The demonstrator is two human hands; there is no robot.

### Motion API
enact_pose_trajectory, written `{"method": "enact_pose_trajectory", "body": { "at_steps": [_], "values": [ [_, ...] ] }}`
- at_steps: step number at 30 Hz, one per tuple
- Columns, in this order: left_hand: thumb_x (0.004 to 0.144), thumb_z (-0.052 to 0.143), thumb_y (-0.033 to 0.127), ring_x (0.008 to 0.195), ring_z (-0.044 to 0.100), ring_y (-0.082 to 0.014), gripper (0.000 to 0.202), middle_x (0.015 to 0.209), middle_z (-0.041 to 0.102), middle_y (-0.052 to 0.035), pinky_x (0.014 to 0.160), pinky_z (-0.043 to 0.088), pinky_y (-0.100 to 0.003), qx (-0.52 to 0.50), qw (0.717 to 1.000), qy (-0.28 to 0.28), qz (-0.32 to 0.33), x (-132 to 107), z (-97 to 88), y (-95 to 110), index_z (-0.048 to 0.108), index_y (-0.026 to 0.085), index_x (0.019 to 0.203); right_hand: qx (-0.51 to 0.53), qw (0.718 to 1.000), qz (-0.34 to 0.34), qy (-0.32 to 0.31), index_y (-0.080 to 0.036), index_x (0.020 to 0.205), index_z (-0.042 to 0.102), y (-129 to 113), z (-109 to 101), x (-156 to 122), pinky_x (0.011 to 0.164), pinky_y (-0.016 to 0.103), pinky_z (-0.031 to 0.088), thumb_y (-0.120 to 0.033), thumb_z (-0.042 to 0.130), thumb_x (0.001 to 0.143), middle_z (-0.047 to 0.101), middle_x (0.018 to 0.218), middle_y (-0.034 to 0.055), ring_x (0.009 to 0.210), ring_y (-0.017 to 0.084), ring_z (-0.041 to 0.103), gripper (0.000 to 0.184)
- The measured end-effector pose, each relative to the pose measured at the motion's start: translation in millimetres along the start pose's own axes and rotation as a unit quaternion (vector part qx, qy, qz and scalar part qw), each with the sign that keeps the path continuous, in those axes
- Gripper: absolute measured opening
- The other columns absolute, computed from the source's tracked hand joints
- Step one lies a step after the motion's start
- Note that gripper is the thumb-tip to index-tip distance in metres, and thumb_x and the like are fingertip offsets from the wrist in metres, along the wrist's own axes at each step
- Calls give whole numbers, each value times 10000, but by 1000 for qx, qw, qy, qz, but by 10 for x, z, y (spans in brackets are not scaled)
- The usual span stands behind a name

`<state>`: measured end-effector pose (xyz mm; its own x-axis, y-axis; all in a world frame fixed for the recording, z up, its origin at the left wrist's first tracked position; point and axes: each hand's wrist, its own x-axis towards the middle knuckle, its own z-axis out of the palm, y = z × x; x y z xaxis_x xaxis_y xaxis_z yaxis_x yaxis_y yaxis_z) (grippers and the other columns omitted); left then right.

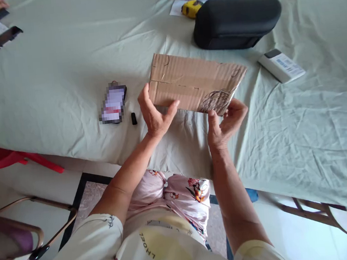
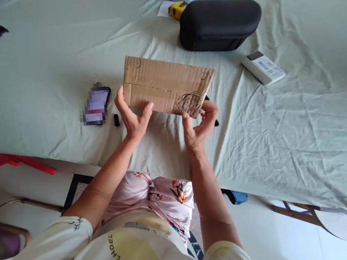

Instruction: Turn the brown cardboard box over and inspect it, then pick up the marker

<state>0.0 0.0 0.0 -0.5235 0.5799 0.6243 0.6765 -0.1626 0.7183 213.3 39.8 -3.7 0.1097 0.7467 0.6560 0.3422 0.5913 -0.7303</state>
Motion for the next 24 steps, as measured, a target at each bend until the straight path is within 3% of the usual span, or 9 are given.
{"method": "enact_pose_trajectory", "body": {
  "at_steps": [6,11,19,24],
  "values": [
    [696,782,951,1740,250,-461,1480,1811,289,-260,1426,257,-666,7,1000,-21,-8,-126,101,79,52,241,1771,-21,999,18,27,-304,1455,426,1,194,-178,1025,596,617,-865,686,859,506,1335,114,1278,325,616,858],
    [664,823,928,1749,219,-476,1571,1843,212,-273,1427,234,-690,30,998,-42,-23,-160,129,61,-54,256,1781,-49,997,40,36,-302,1430,412,-1,264,-207,1084,620,576,-879,719,820,503,1320,101,1257,310,596,894],
    [725,787,922,1770,173,-442,1490,1858,203,-242,1449,195,-642,10,999,-39,-30,-128,131,-30,-38,275,1785,-21,998,47,43,-256,1260,556,-125,234,-157,956,489,604,-759,523,1008,566,1145,56,1008,208,628,564],
    [820,798,830,1746,264,-422,1273,1802,334,-237,1429,251,-644,-31,997,-45,-48,-92,106,41,140,278,1759,2,998,47,42,-257,1268,559,-108,193,-139,959,513,630,-780,448,1024,558,1145,78,1076,245,658,587]
  ]
}}
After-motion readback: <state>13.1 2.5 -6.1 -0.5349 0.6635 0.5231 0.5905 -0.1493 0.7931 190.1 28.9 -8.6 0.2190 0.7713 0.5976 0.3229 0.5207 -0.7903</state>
